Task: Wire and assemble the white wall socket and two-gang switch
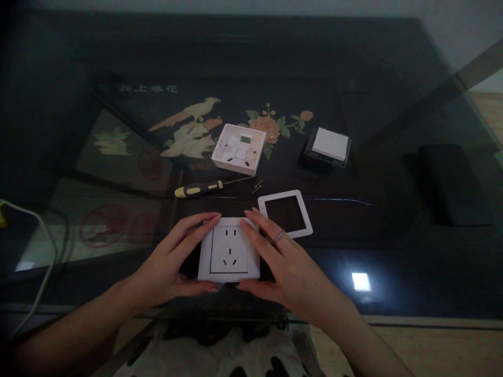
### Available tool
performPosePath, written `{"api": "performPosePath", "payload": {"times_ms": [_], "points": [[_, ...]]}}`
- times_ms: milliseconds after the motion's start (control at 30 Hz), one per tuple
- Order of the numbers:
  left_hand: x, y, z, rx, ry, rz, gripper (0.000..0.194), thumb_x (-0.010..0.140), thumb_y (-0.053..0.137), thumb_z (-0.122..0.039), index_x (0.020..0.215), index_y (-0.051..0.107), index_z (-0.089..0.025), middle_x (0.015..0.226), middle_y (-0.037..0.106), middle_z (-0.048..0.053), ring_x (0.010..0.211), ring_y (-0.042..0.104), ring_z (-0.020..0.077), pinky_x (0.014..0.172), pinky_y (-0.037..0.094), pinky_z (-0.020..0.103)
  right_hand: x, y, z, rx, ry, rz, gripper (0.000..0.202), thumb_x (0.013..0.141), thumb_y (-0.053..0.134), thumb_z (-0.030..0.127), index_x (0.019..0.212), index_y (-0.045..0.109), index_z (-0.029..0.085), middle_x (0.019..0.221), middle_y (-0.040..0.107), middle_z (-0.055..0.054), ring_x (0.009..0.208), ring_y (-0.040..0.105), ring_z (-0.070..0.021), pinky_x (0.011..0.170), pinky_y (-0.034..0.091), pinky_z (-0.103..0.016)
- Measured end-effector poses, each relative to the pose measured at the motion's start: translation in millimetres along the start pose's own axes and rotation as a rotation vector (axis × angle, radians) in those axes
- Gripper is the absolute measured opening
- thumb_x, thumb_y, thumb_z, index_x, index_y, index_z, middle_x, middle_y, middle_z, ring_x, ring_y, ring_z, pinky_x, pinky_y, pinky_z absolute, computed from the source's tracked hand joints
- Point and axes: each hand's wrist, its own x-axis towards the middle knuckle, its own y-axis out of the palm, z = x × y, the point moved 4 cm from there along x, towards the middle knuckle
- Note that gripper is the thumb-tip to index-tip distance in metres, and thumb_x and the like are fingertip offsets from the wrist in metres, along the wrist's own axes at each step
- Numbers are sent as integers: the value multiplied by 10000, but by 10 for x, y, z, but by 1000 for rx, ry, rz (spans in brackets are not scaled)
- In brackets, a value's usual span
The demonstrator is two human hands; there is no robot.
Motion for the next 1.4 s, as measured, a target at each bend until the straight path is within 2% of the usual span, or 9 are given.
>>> {"api": "performPosePath", "payload": {"times_ms": [300,433,500,600,733,967,1167,1400], "points": [[-25,28,21,-39,-56,4,945,834,684,-568,1567,160,-283,1487,375,155,1352,442,343,1106,458,501,13,4,-15,43,46,30,836,890,654,427,1558,184,247,1578,329,-153,1475,337,-255,1152,395,-460],[-23,20,21,-91,-79,7,973,793,691,-634,1556,199,-285,1496,384,147,1355,443,349,1111,453,505,20,10,-16,102,88,32,895,868,687,403,1567,141,283,1587,326,-120,1482,325,-238,1167,376,-443],[-17,9,13,-109,-88,8,898,838,666,-590,1550,215,-281,1501,379,142,1363,435,341,1118,446,503,21,7,-19,138,122,29,912,858,702,383,1568,134,314,1589,325,-98,1479,331,-234,1171,372,-442],[-10,-6,-1,-115,-107,-4,780,890,644,-434,1539,240,-281,1497,383,129,1370,431,322,1128,438,496,21,-3,-25,198,158,31,932,838,725,407,1565,146,354,1594,320,-75,1469,350,-241,1169,380,-444],[-5,-4,-12,-114,-116,-12,792,873,665,-407,1536,248,-287,1494,390,124,1366,436,321,1128,440,495,18,-5,-38,237,168,19,858,877,681,394,1564,168,380,1589,339,-60,1456,375,-250,1162,397,-462],[-11,9,-17,-113,-131,-5,799,864,680,-389,1535,261,-272,1518,385,125,1386,425,325,1140,429,489,24,1,-28,190,177,27,812,911,635,338,1575,169,341,1590,357,-70,1453,382,-254,1164,399,-466],[-13,-25,-52,-58,-135,22,797,875,667,-417,1532,250,-242,1540,380,130,1403,415,303,1156,414,462,37,-22,1,119,153,33,812,896,658,374,1565,208,280,1585,375,-98,1453,387,-236,1162,400,-432],[19,-44,-77,53,-105,53,801,888,643,-445,1535,217,-242,1526,411,158,1368,468,317,1114,459,485,76,-26,17,43,122,65,836,892,660,370,1575,198,238,1603,354,-126,1466,361,-269,1167,381,-480]]}}
